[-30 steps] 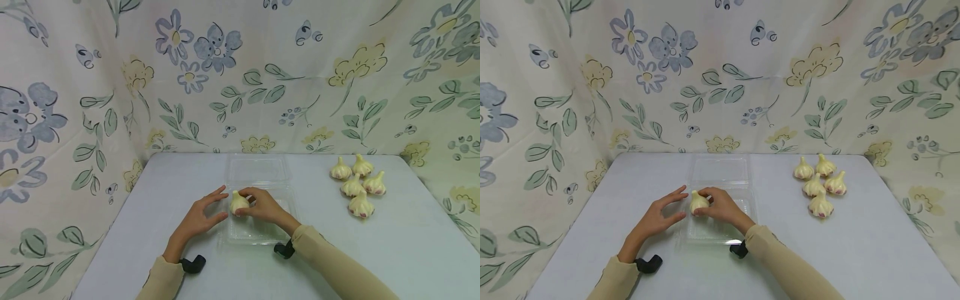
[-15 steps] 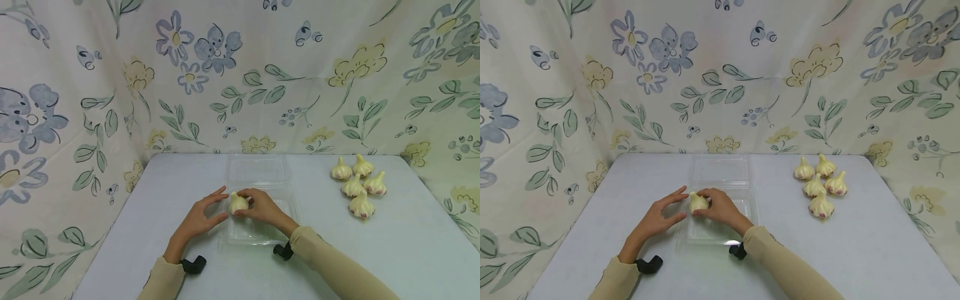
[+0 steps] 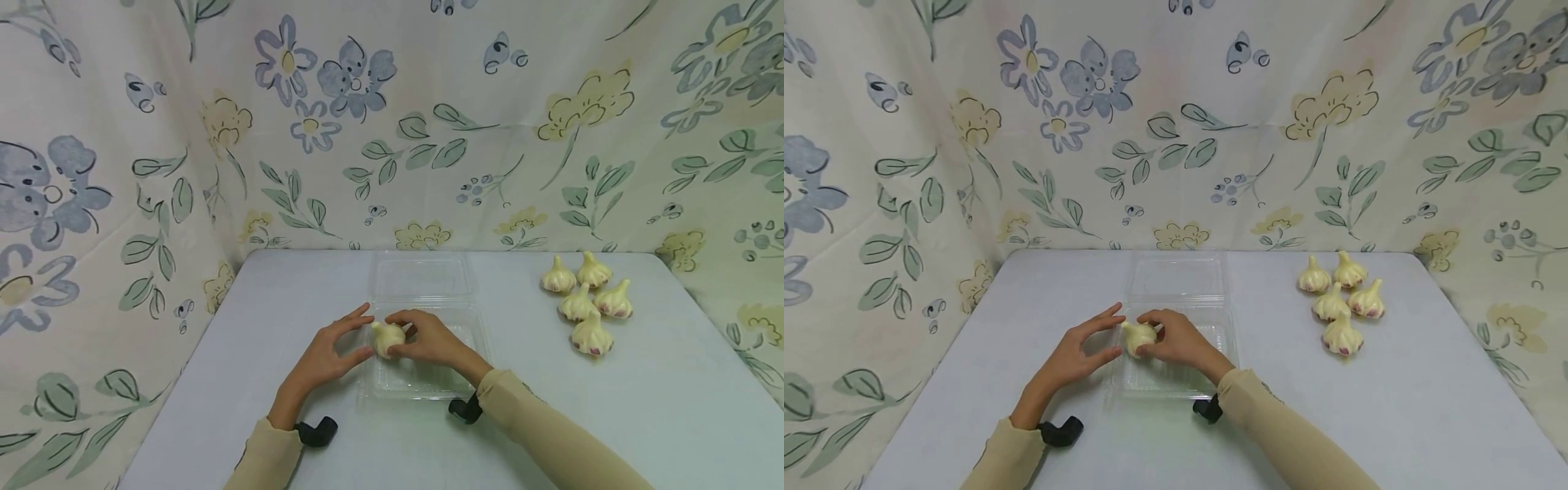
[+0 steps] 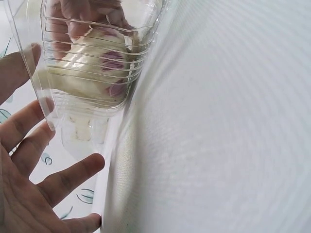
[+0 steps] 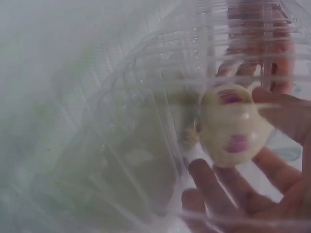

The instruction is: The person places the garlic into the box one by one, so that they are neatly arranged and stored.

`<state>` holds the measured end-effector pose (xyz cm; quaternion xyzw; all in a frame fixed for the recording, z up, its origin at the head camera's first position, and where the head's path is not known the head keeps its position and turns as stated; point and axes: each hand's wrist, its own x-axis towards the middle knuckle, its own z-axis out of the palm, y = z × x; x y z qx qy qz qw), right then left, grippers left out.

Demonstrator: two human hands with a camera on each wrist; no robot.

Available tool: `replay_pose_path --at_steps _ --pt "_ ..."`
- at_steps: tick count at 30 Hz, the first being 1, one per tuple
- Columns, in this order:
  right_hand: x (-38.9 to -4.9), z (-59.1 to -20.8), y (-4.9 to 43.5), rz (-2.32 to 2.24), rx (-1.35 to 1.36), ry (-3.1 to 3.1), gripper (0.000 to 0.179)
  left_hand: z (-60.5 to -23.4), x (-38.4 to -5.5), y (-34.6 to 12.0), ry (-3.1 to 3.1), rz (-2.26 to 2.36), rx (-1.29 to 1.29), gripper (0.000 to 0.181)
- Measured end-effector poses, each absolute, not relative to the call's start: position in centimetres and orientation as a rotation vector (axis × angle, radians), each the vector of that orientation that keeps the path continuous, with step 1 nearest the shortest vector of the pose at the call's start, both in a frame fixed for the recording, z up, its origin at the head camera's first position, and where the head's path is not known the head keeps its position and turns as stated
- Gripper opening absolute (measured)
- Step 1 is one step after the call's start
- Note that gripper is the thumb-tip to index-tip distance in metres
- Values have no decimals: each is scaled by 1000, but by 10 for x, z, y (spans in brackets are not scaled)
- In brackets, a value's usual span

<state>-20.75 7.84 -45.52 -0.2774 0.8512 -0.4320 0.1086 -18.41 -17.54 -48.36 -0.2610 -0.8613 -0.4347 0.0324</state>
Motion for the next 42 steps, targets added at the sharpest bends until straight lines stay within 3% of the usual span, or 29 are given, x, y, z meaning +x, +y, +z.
replay_pose_path --at_steps 28,42 --pt "-209 -452 81 -1254 -786 2535 62 -486 -186 -175 -2684 -1334 -766 52" --pt "-205 -440 105 -1246 -729 2546 66 -486 -185 -174 -2693 -1306 -753 53"
